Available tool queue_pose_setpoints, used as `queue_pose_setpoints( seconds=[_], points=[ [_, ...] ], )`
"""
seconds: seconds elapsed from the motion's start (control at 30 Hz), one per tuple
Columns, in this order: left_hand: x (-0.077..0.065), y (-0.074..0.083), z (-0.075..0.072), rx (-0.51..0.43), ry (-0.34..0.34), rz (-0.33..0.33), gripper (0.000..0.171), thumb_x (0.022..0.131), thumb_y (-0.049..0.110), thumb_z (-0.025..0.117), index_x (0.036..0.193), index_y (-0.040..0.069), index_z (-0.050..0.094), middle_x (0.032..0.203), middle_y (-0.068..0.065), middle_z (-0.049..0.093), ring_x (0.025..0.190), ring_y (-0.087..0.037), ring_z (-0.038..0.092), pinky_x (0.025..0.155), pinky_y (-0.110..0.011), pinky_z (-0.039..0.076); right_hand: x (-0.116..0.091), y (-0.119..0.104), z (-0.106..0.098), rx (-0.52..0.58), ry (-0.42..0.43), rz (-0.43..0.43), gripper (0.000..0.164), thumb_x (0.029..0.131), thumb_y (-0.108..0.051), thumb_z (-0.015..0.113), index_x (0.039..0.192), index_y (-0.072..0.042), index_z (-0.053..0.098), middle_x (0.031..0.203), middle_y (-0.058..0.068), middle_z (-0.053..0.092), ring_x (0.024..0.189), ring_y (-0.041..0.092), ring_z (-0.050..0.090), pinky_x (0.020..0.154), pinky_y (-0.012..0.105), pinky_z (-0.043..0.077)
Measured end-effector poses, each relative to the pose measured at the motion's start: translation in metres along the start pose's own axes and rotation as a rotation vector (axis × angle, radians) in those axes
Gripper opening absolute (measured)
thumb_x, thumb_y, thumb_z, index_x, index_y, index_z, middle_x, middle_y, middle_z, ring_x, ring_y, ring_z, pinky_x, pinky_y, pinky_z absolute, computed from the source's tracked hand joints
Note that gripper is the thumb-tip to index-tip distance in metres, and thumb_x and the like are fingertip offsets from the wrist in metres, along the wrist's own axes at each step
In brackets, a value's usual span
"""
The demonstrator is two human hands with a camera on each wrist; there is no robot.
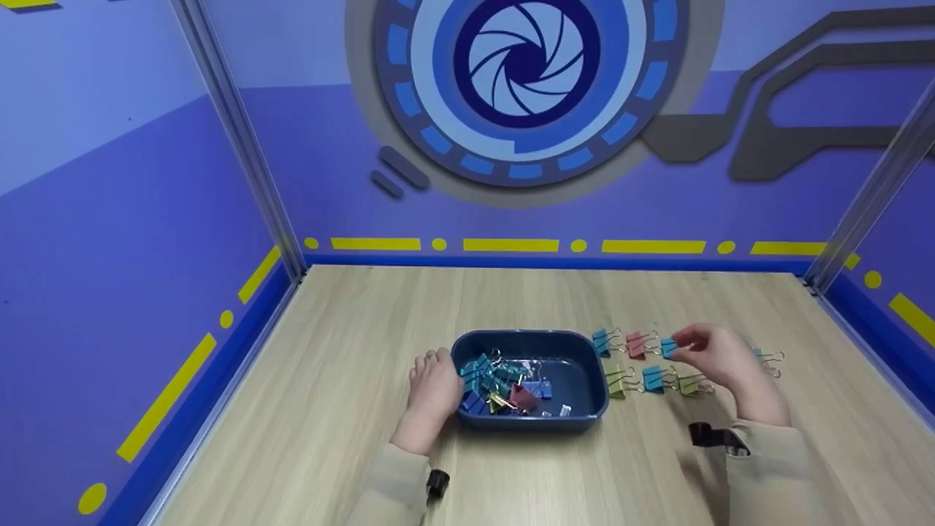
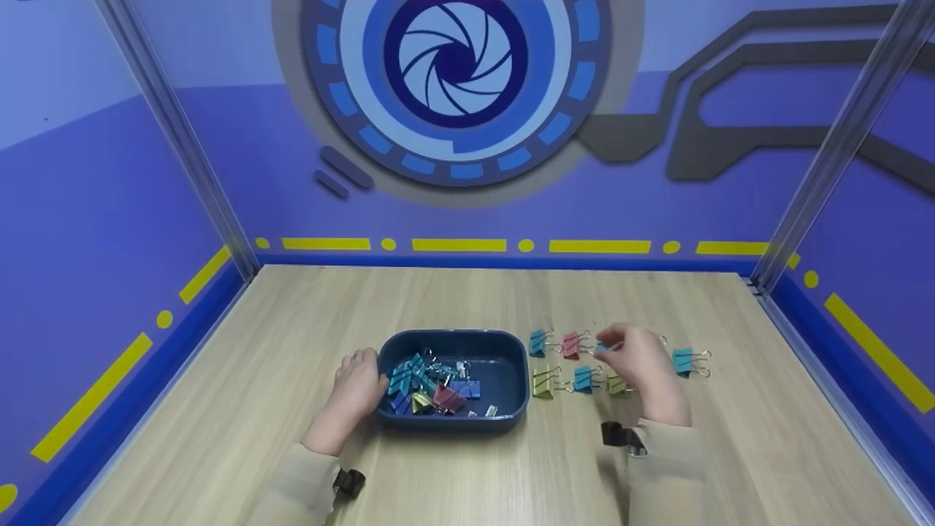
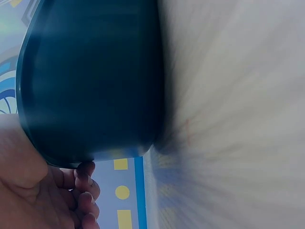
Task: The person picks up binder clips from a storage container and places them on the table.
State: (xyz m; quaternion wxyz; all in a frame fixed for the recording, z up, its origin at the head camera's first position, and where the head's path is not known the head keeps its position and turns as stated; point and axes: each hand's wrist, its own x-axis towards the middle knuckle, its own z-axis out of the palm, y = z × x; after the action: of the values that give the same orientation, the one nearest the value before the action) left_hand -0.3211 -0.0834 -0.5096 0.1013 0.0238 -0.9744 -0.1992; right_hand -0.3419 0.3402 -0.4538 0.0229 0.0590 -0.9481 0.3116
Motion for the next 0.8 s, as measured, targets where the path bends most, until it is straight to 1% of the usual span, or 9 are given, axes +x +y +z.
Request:
queue_pose_setpoints(
  seconds=[0.13, 0.27, 0.4, 0.47, 0.6, 0.67, 0.7, 0.8],
  points=[
    [0.0, 0.0, -0.001, -0.003, 0.0, -0.002, 0.029, 0.084, 0.013, 0.057, 0.109, -0.001, 0.053, 0.103, -0.017, 0.056, 0.098, -0.034, 0.048, 0.086, -0.047, 0.038, 0.004, -0.025, 0.016, -0.005, 0.008, -0.07, 0.029, 0.086, -0.029, 0.069, 0.109, -0.011, 0.068, 0.1, 0.008, 0.069, 0.091, 0.024, 0.063, 0.072, 0.037, 0.05],
    [0.0, 0.001, -0.002, -0.008, -0.006, -0.007, 0.031, 0.084, 0.013, 0.057, 0.111, -0.002, 0.053, 0.105, -0.018, 0.056, 0.099, -0.035, 0.048, 0.087, -0.047, 0.038, 0.005, -0.049, 0.036, 0.011, 0.007, -0.169, 0.019, 0.086, -0.023, 0.069, 0.103, -0.015, 0.07, 0.093, 0.001, 0.069, 0.085, 0.017, 0.062, 0.07, 0.033, 0.049],
    [0.0, 0.0, -0.001, -0.013, -0.007, -0.007, 0.033, 0.084, 0.013, 0.057, 0.113, -0.002, 0.053, 0.107, -0.018, 0.056, 0.1, -0.035, 0.048, 0.087, -0.047, 0.038, 0.005, -0.073, 0.061, 0.061, -0.005, -0.296, 0.017, 0.084, -0.015, 0.07, 0.1, -0.011, 0.071, 0.092, 0.0, 0.07, 0.083, 0.015, 0.063, 0.071, 0.032, 0.052],
    [0.0, 0.0, -0.001, -0.016, 0.001, -0.001, 0.031, 0.084, 0.013, 0.058, 0.111, -0.001, 0.053, 0.105, -0.018, 0.056, 0.099, -0.035, 0.048, 0.086, -0.048, 0.038, 0.004, -0.083, 0.076, 0.072, -0.026, -0.371, 0.019, 0.083, -0.014, 0.07, 0.102, -0.01, 0.071, 0.095, 0.001, 0.07, 0.086, 0.016, 0.065, 0.076, 0.033, 0.053],
    [0.0, -0.001, -0.001, -0.012, 0.008, 0.008, 0.027, 0.083, 0.012, 0.057, 0.106, -0.001, 0.053, 0.102, -0.018, 0.056, 0.096, -0.036, 0.049, 0.084, -0.048, 0.039, 0.003, -0.098, 0.107, 0.07, -0.096, -0.518, 0.03, 0.082, -0.012, 0.07, 0.111, -0.005, 0.067, 0.106, 0.009, 0.069, 0.092, 0.022, 0.066, 0.082, 0.038, 0.052],
    [0.001, -0.001, -0.001, -0.01, -0.001, 0.005, 0.026, 0.083, 0.012, 0.056, 0.106, -0.001, 0.053, 0.101, -0.018, 0.056, 0.096, -0.035, 0.048, 0.084, -0.048, 0.038, 0.003, -0.102, 0.12, 0.049, -0.113, -0.561, 0.029, 0.082, -0.01, 0.07, 0.11, -0.004, 0.068, 0.105, 0.01, 0.069, 0.091, 0.024, 0.066, 0.081, 0.039, 0.052],
    [0.001, -0.001, -0.001, -0.008, -0.009, 0.0, 0.027, 0.084, 0.012, 0.056, 0.107, -0.001, 0.053, 0.102, -0.017, 0.055, 0.096, -0.035, 0.048, 0.084, -0.047, 0.038, 0.003, -0.104, 0.125, 0.042, -0.116, -0.569, 0.026, 0.082, -0.009, 0.07, 0.107, -0.004, 0.069, 0.102, 0.009, 0.07, 0.089, 0.023, 0.067, 0.08, 0.038, 0.053],
    [0.001, 0.0, -0.002, -0.006, -0.025, -0.009, 0.029, 0.085, 0.013, 0.056, 0.109, -0.001, 0.053, 0.103, -0.017, 0.055, 0.097, -0.035, 0.048, 0.085, -0.047, 0.038, 0.003, -0.106, 0.133, 0.017, -0.095, -0.587, 0.013, 0.081, -0.008, 0.071, 0.094, -0.006, 0.072, 0.09, 0.003, 0.072, 0.083, 0.017, 0.067, 0.076, 0.033, 0.053]
  ],
)
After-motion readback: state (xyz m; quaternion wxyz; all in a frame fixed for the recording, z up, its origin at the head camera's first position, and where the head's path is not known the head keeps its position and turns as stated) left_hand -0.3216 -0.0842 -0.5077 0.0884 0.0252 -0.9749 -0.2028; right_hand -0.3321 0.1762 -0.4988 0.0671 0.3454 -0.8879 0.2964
